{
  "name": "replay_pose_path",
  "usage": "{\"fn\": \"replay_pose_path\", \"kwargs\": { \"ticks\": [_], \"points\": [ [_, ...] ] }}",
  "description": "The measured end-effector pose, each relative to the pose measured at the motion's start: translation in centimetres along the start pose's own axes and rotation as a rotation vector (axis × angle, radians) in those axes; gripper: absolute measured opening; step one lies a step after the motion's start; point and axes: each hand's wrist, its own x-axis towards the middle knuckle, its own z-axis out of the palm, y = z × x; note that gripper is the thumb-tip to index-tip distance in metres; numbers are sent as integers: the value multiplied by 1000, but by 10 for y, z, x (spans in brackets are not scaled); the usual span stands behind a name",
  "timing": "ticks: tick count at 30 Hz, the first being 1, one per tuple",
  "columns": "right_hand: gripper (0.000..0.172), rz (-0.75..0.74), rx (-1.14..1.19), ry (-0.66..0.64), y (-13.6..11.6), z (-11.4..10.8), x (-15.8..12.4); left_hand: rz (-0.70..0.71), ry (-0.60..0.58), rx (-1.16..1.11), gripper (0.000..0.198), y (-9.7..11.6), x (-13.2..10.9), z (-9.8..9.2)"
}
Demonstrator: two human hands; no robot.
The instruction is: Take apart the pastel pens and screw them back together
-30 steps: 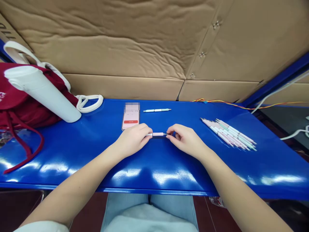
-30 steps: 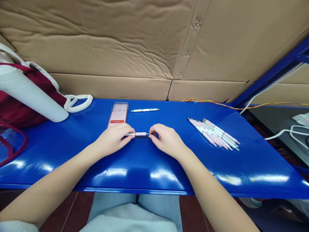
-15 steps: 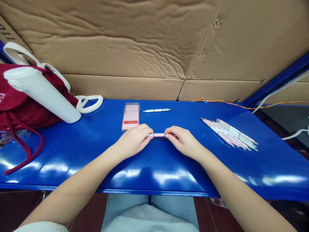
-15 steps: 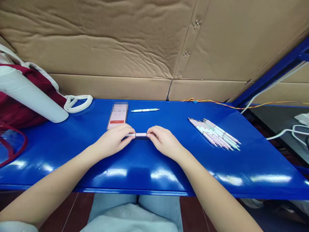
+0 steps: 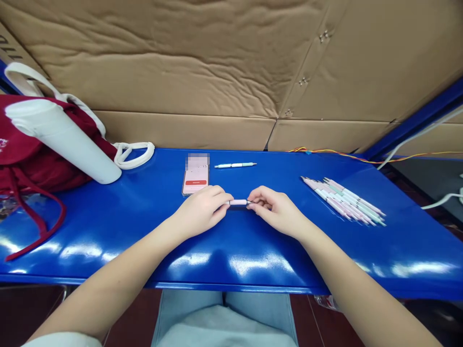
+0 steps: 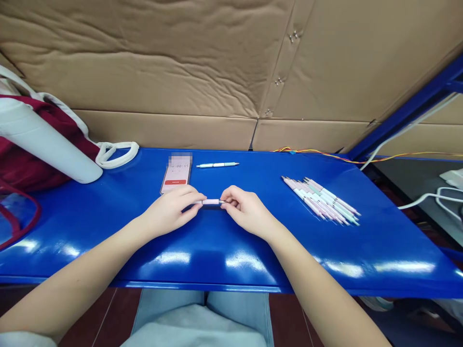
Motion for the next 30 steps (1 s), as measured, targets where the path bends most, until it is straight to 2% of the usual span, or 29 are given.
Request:
{"fn": "replay_pose_path", "kwargs": {
  "ticks": [6, 10, 13, 15, 19, 21, 24, 28, 30],
  "points": [
    [20, -16, -118, -81, 1, -1, 1, -5, 3, -17, 21, 1, 1, -1],
    [23, -5, -86, -34, 2, 1, 0, -12, 3, -13, 22, 1, 1, 0],
    [13, -22, -105, -28, 0, 1, 0, -3, 3, -19, 22, 2, 1, 0],
    [22, -28, -149, -41, -1, 0, 0, 3, 7, -20, 22, 3, 1, 0],
    [23, -18, -176, -14, 0, -1, 0, 1, 14, -16, 22, 4, 1, -1],
    [18, -23, -193, -19, 0, -2, 0, -7, 18, -24, 23, 4, 1, -1],
    [21, -35, -226, -76, 1, -3, 0, 2, 8, -24, 23, 4, 1, -1],
    [17, -50, -232, -15, 1, -3, 0, -9, 0, -19, 22, 4, 0, 0],
    [15, -65, -238, -25, 0, -3, 0, -18, 4, -26, 22, 3, 0, 0]
  ]
}}
